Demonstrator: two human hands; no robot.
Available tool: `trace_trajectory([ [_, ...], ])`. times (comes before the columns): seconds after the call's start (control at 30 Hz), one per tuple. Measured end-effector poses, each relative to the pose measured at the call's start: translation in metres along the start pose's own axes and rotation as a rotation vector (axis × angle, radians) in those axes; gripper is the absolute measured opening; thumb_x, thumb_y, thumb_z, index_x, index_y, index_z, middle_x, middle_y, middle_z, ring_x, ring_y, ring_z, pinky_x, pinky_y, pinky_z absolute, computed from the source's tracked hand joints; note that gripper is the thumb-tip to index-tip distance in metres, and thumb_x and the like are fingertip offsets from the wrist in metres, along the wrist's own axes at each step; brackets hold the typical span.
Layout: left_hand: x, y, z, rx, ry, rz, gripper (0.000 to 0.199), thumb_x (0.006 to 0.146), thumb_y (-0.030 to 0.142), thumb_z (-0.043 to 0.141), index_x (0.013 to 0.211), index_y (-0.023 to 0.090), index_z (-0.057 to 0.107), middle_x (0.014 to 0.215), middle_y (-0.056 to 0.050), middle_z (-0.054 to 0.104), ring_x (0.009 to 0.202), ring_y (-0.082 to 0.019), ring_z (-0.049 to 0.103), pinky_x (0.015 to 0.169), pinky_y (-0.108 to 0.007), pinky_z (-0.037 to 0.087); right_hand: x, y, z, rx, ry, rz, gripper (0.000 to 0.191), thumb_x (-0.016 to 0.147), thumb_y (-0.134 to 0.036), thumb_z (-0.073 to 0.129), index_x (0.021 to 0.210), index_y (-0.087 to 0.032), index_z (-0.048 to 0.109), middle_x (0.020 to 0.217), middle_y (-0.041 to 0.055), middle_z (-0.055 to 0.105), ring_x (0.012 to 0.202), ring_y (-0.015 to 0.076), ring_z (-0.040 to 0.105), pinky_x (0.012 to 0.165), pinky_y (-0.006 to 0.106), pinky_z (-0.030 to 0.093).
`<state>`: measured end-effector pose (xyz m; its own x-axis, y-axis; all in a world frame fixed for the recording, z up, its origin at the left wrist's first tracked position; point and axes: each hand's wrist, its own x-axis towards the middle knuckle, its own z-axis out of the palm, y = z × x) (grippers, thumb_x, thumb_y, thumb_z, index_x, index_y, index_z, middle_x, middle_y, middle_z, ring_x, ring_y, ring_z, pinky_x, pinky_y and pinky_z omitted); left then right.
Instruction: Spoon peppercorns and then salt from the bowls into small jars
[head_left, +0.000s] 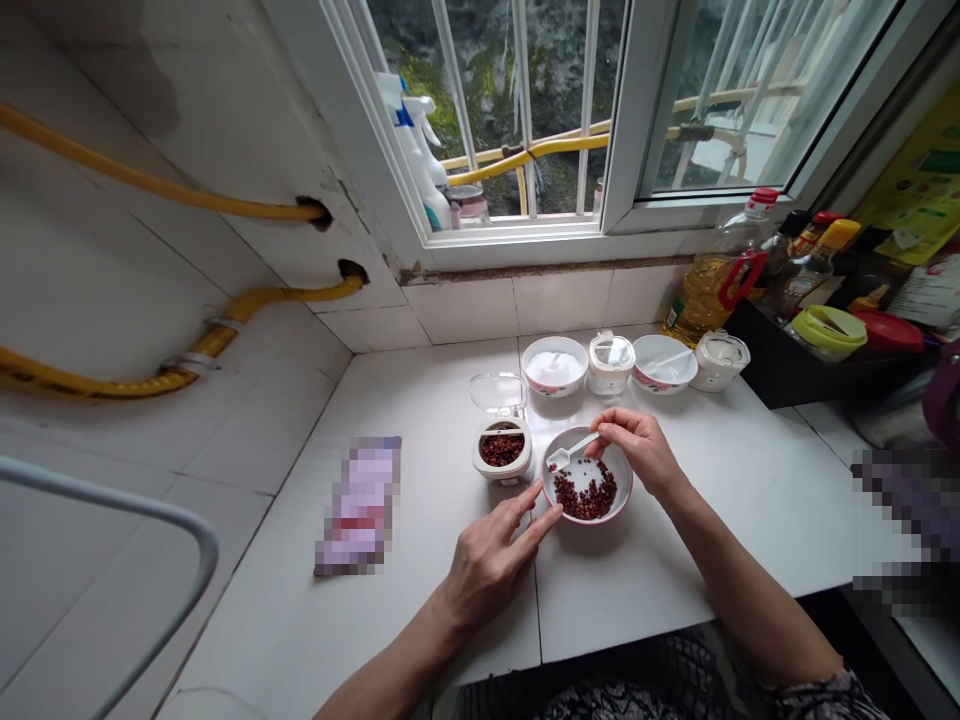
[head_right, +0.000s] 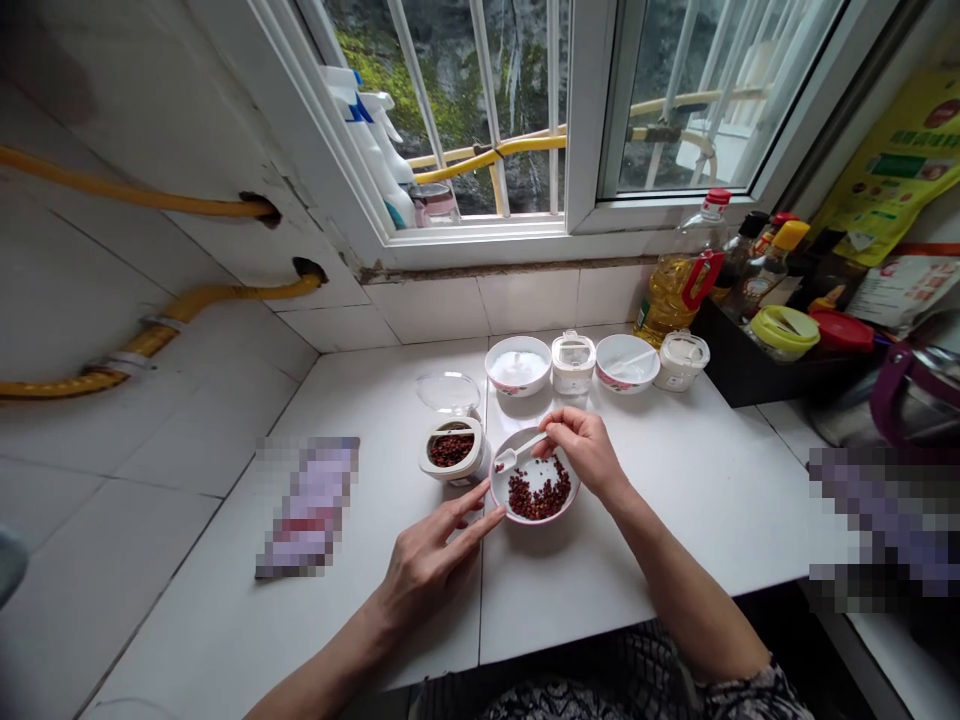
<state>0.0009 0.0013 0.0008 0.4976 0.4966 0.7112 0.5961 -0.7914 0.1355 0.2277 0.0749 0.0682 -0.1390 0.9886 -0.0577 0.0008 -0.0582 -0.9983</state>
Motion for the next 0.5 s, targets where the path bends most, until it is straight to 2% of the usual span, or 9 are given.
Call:
trace_trajectory([
  [0.17,-0.001,0.000,0.002,0.017,0.001,0.001,0.038,0.096,0.006,0.043,0.126,0.018,0.064,0.130,-0.018,0.062,0.104,-0.020,0.067,0.076,-0.027,0.059,-0.003,-0.009,0.024,-0.113,0.066,-0.234,0.015,0.089,-0.033,0.053,0.089,-0.020,0.060,0.072,0.0036,0.074,0.072,0.0195,0.073,0.071,0.033,0.056],
  [0.27,-0.001,0.000,0.002,0.022,0.019,0.009,0.038,0.095,0.005,0.044,0.125,0.017,0.064,0.129,-0.019,0.063,0.104,-0.020,0.067,0.075,-0.027,0.058,-0.006,-0.007,0.039,-0.394,0.073,-0.555,0.011,0.095,-0.022,0.048,0.095,-0.021,0.059,0.081,0.0045,0.075,0.079,0.0193,0.072,0.089,0.040,0.053],
  [0.37,0.000,0.000,0.003,0.033,0.029,0.009,0.040,0.094,0.004,0.044,0.126,0.018,0.064,0.127,-0.019,0.063,0.098,-0.019,0.067,0.072,-0.026,0.057,-0.007,0.000,0.046,-0.668,0.043,-0.888,0.017,0.094,-0.011,0.045,0.096,-0.022,0.059,0.081,0.0025,0.075,0.072,0.0173,0.069,0.102,0.046,0.045],
  [0.43,0.000,0.000,0.003,0.037,0.032,0.008,0.041,0.094,0.003,0.044,0.127,0.019,0.063,0.126,-0.019,0.064,0.096,-0.019,0.068,0.071,-0.026,0.057,-0.007,0.002,0.045,-0.743,0.044,-0.983,0.021,0.094,-0.008,0.044,0.097,-0.022,0.058,0.080,0.0015,0.075,0.069,0.0167,0.068,0.102,0.047,0.045],
  [0.5,0.001,0.000,0.003,0.035,0.031,0.008,0.042,0.094,0.003,0.044,0.128,0.019,0.063,0.126,-0.018,0.064,0.097,-0.018,0.068,0.072,-0.027,0.058,-0.007,0.001,0.042,-0.735,0.065,-1.000,0.020,0.094,-0.008,0.045,0.099,-0.022,0.059,0.082,0.0016,0.075,0.070,0.0169,0.069,0.101,0.046,0.047],
])
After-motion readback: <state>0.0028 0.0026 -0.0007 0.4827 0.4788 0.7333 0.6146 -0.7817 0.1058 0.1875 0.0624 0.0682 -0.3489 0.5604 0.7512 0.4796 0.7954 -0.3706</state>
